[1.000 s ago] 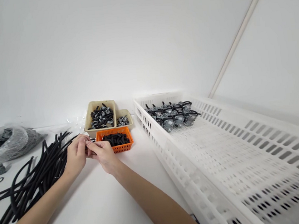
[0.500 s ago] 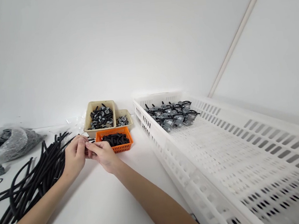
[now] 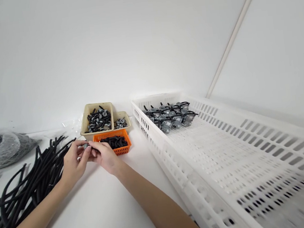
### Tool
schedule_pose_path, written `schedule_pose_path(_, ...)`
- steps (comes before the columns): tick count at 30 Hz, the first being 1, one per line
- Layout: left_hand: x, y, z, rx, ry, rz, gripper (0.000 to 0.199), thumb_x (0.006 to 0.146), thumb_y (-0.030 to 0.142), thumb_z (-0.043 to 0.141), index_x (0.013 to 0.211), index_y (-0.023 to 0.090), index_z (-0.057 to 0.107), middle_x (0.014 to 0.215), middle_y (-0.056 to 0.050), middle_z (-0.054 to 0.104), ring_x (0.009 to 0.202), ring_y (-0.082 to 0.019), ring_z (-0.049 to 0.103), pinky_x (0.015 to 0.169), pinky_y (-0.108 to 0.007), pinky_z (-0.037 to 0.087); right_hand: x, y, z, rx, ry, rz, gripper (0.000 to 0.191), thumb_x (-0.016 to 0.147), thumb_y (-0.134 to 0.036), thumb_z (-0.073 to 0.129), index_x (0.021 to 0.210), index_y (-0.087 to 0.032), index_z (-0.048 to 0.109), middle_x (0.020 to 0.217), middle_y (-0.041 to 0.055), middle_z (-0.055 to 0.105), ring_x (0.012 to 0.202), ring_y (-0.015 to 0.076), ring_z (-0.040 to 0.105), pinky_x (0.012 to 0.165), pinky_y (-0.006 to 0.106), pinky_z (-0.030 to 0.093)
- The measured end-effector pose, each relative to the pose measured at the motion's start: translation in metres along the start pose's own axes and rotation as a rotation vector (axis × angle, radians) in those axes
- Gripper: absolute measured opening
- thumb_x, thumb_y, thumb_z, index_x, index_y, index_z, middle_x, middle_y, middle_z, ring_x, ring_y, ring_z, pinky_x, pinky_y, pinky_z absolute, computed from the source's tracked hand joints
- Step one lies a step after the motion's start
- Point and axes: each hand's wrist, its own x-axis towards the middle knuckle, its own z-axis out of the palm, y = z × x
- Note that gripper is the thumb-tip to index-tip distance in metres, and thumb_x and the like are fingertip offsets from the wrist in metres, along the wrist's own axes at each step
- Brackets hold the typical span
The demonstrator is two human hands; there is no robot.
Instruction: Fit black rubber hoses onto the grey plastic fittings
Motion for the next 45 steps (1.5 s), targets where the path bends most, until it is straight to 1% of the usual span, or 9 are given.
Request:
schedule_pose_path(3, -0.001, -0.003, 0.000, 0.012, 0.004, 0.029, 0.019, 0.090, 0.035, 0.052, 0.100, 0.020, 0.052, 0.080, -0.002, 0.062, 0.068, -0.015, 0.064, 0.059, -0.026, 0.051, 0.000, -0.001, 0.000, -0.006, -0.011, 0.002, 0.036, 0.067, -0.041, 0.078, 0.055, -0.017, 0.053, 0.051, -0.0058, 0.045, 0.059, 0.0107, 0.051, 0.073, 0.031, 0.048)
schedule_pose_path(7, 0.000, -0.005, 0.000, 0.034, 0.028, 0.076, 0.017, 0.090, 0.033, 0.051, 0.101, 0.020, 0.053, 0.085, -0.002, 0.062, 0.070, -0.014, 0.062, 0.061, -0.026, 0.051, -0.001, -0.004, 0.000, -0.038, -0.071, 0.026, 0.035, 0.066, -0.046, 0.078, 0.070, -0.014, 0.063, 0.067, -0.0005, 0.060, 0.067, 0.0126, 0.057, 0.076, 0.032, 0.049)
schedule_pose_path(9, 0.000, -0.006, 0.000, 0.038, 0.035, 0.087, 0.017, 0.090, 0.031, 0.050, 0.102, 0.020, 0.054, 0.088, -0.003, 0.061, 0.071, -0.014, 0.062, 0.064, -0.026, 0.052, -0.002, -0.005, -0.001, -0.055, -0.089, 0.032, 0.036, 0.067, -0.046, 0.078, 0.072, -0.014, 0.063, 0.071, 0.0010, 0.062, 0.071, 0.0134, 0.059, 0.077, 0.031, 0.049)
schedule_pose_path(14, -0.001, -0.006, -0.001, 0.040, 0.033, 0.080, 0.016, 0.090, 0.032, 0.051, 0.100, 0.020, 0.052, 0.087, -0.002, 0.059, 0.068, -0.014, 0.061, 0.061, -0.026, 0.050, -0.002, -0.003, -0.002, -0.035, -0.089, 0.008, 0.034, 0.066, -0.043, 0.080, 0.068, -0.014, 0.062, 0.063, -0.0028, 0.056, 0.066, 0.0105, 0.054, 0.078, 0.030, 0.049)
schedule_pose_path(18, 0.000, -0.004, -0.002, 0.085, 0.078, 0.109, 0.011, 0.092, 0.031, 0.048, 0.093, 0.020, 0.050, 0.085, -0.002, 0.057, 0.063, -0.012, 0.055, 0.058, -0.025, 0.047, -0.002, 0.001, 0.000, -0.038, -0.071, -0.003, 0.034, 0.064, -0.039, 0.082, 0.062, -0.015, 0.059, 0.058, -0.0059, 0.045, 0.063, 0.0084, 0.049, 0.077, 0.028, 0.047)
schedule_pose_path(24, 0.005, -0.001, -0.003, 0.125, 0.093, 0.206, 0.020, 0.094, 0.023, 0.039, 0.077, 0.020, 0.048, 0.080, -0.002, 0.053, 0.074, -0.015, 0.054, 0.068, -0.027, 0.044, -0.006, 0.001, 0.008, -0.075, -0.078, -0.020, 0.040, 0.062, -0.042, 0.082, 0.054, -0.015, 0.054, 0.058, -0.0060, 0.040, 0.061, 0.0072, 0.041, 0.069, 0.025, 0.042)
schedule_pose_path(32, 0.008, 0.002, -0.003, 0.036, 0.063, 0.117, 0.028, 0.096, 0.024, 0.035, 0.072, 0.019, 0.049, 0.074, -0.001, 0.053, 0.068, -0.014, 0.052, 0.065, -0.027, 0.040, -0.005, 0.005, 0.010, -0.072, -0.011, -0.034, 0.047, 0.057, -0.044, 0.083, 0.051, -0.016, 0.046, 0.056, -0.0064, 0.038, 0.061, 0.0076, 0.038, 0.068, 0.026, 0.044)
schedule_pose_path(38, 0.010, 0.007, -0.004, -0.046, 0.055, 0.016, 0.031, 0.095, 0.029, 0.035, 0.069, 0.019, 0.051, 0.070, -0.001, 0.053, 0.065, -0.014, 0.052, 0.063, -0.028, 0.040, -0.004, 0.006, 0.012, -0.063, -0.010, -0.045, 0.050, 0.057, -0.044, 0.083, 0.047, -0.017, 0.042, 0.057, -0.0045, 0.043, 0.064, 0.0087, 0.044, 0.073, 0.028, 0.046)
schedule_pose_path(45, 0.013, 0.005, -0.004, -0.099, 0.025, -0.078, 0.032, 0.093, 0.030, 0.037, 0.067, 0.018, 0.053, 0.071, -0.001, 0.055, 0.067, -0.015, 0.053, 0.064, -0.027, 0.040, -0.003, 0.009, 0.011, -0.038, -0.008, -0.053, 0.047, 0.058, -0.043, 0.083, 0.046, -0.016, 0.045, 0.058, -0.0035, 0.045, 0.067, 0.0099, 0.047, 0.074, 0.030, 0.048)
